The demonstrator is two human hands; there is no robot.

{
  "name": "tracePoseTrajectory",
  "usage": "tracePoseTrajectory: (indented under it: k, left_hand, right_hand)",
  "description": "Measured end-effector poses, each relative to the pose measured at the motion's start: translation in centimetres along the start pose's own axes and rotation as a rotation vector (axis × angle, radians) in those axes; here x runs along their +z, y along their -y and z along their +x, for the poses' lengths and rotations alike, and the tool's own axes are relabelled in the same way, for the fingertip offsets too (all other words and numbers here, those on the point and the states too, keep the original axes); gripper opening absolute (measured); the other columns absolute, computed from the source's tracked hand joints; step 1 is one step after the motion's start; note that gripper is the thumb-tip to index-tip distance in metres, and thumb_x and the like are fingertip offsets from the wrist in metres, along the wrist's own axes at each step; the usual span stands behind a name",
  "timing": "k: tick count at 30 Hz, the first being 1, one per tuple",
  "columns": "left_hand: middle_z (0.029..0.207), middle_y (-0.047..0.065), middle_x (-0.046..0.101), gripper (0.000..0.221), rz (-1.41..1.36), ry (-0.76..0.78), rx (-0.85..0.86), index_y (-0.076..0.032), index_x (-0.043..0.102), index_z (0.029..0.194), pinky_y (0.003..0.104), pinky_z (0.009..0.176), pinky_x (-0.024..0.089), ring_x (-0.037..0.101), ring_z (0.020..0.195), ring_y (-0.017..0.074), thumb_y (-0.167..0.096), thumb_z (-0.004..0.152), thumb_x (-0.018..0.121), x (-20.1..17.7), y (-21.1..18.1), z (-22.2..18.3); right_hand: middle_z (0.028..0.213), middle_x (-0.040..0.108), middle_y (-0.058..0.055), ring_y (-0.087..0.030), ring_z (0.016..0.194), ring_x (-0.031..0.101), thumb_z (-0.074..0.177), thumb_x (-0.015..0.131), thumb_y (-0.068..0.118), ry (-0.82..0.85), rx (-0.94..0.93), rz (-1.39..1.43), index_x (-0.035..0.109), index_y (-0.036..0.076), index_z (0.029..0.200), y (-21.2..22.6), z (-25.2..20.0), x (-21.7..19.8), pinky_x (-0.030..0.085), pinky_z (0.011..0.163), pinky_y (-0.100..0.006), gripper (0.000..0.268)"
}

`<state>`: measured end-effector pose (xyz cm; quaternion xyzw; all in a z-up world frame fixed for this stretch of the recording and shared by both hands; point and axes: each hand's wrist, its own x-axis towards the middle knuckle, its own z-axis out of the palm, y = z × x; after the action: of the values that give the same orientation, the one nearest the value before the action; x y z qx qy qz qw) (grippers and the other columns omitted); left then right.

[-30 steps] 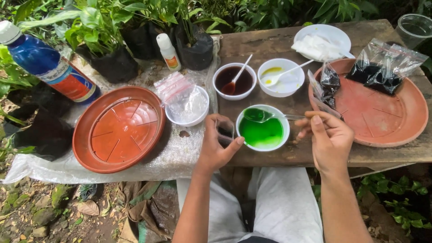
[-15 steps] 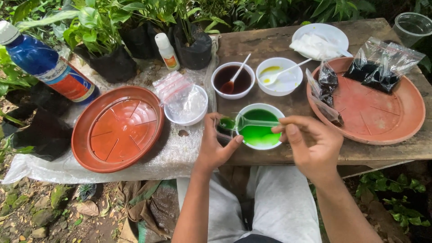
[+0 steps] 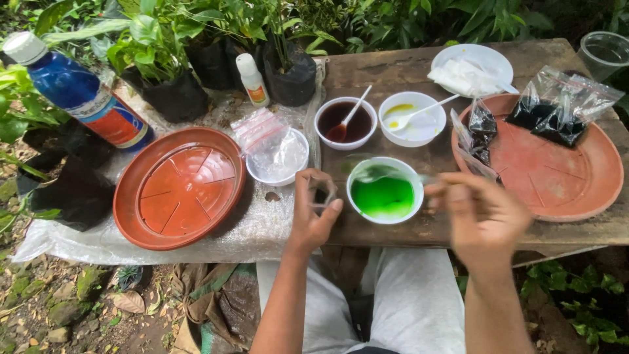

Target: The person is preparing liquid samples by stirring a green solution and then carefully spooning it into small plastic bags.

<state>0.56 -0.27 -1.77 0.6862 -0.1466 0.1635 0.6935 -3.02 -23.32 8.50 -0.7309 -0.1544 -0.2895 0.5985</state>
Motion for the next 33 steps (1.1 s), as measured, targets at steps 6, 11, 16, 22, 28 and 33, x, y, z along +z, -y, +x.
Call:
tracePoseTrajectory:
  k: [6, 11, 16, 22, 28, 33]
  left_hand:
    - [0.088, 0.002, 0.054, 0.036, -0.330, -0.033, -0.084, -0.016, 0.042, 0.110, 0.036, 0.081, 0.052, 0.060, 0.089, 0.0206, -0.029, 0.081, 0.060, -0.8, -0.8, 0.4]
    - [0.085, 0.007, 0.055, 0.056, -0.707, 0.066, 0.032, -0.014, 0.041, 0.115, 0.041, 0.087, 0.048, 0.062, 0.086, 0.0244, -0.046, 0.081, 0.071, -1.8, 0.9, 1.0]
    - [0.085, 0.012, 0.050, 0.055, -0.957, 0.204, 0.023, -0.009, 0.039, 0.113, 0.042, 0.081, 0.047, 0.058, 0.086, 0.0314, -0.037, 0.075, 0.068, -2.7, -5.2, 2.3]
    - [0.085, 0.012, 0.045, 0.061, -0.900, 0.294, 0.033, -0.008, 0.038, 0.113, 0.042, 0.080, 0.046, 0.054, 0.082, 0.0304, -0.036, 0.072, 0.072, -1.6, -8.1, 1.9]
    - [0.090, 0.010, 0.049, 0.055, -0.117, 0.086, 0.108, -0.009, 0.040, 0.114, 0.038, 0.087, 0.042, 0.051, 0.085, 0.0211, -0.036, 0.083, 0.076, 1.3, -10.2, -1.4]
    - [0.100, 0.002, 0.035, 0.069, -0.002, -0.049, 0.033, -0.015, 0.030, 0.109, 0.028, 0.078, 0.039, 0.038, 0.089, 0.0138, -0.067, 0.084, 0.069, 4.1, -10.4, -4.8]
  right_hand:
    - [0.080, 0.070, -0.025, -0.027, 0.062, 0.066, 0.107, 0.056, -0.006, -0.069, 0.012, -0.125, 0.070, -0.014, 0.103, -5.2, -2.2, -1.7, 0.053, 0.061, -0.035, 0.017]
    - [0.085, 0.075, -0.019, -0.021, 0.065, 0.067, 0.104, 0.063, 0.001, -0.038, 0.152, -0.198, 0.074, -0.005, 0.105, -6.2, -3.3, -0.9, 0.053, 0.060, -0.031, 0.013]
    - [0.089, 0.075, -0.016, -0.022, 0.068, 0.066, 0.103, 0.068, 0.009, -0.004, 0.170, -0.320, 0.078, 0.002, 0.106, -7.3, -4.2, -1.3, 0.052, 0.058, -0.033, 0.012]
    - [0.130, 0.062, -0.023, -0.035, 0.105, 0.062, 0.101, 0.070, 0.018, -0.030, 0.129, -0.394, 0.070, -0.002, 0.126, -6.1, -4.4, -2.2, 0.055, 0.081, -0.043, 0.032]
    - [0.133, 0.060, -0.022, -0.037, 0.123, 0.056, 0.101, 0.074, 0.018, -0.195, -0.045, -0.466, 0.066, -0.001, 0.127, -2.6, -5.8, -2.9, 0.046, 0.093, -0.045, 0.034]
    - [0.138, 0.061, -0.009, -0.026, 0.131, 0.054, 0.075, 0.086, 0.035, 0.355, 0.015, -0.337, 0.065, 0.012, 0.133, 2.2, -7.5, 0.0, 0.037, 0.116, -0.046, 0.065]
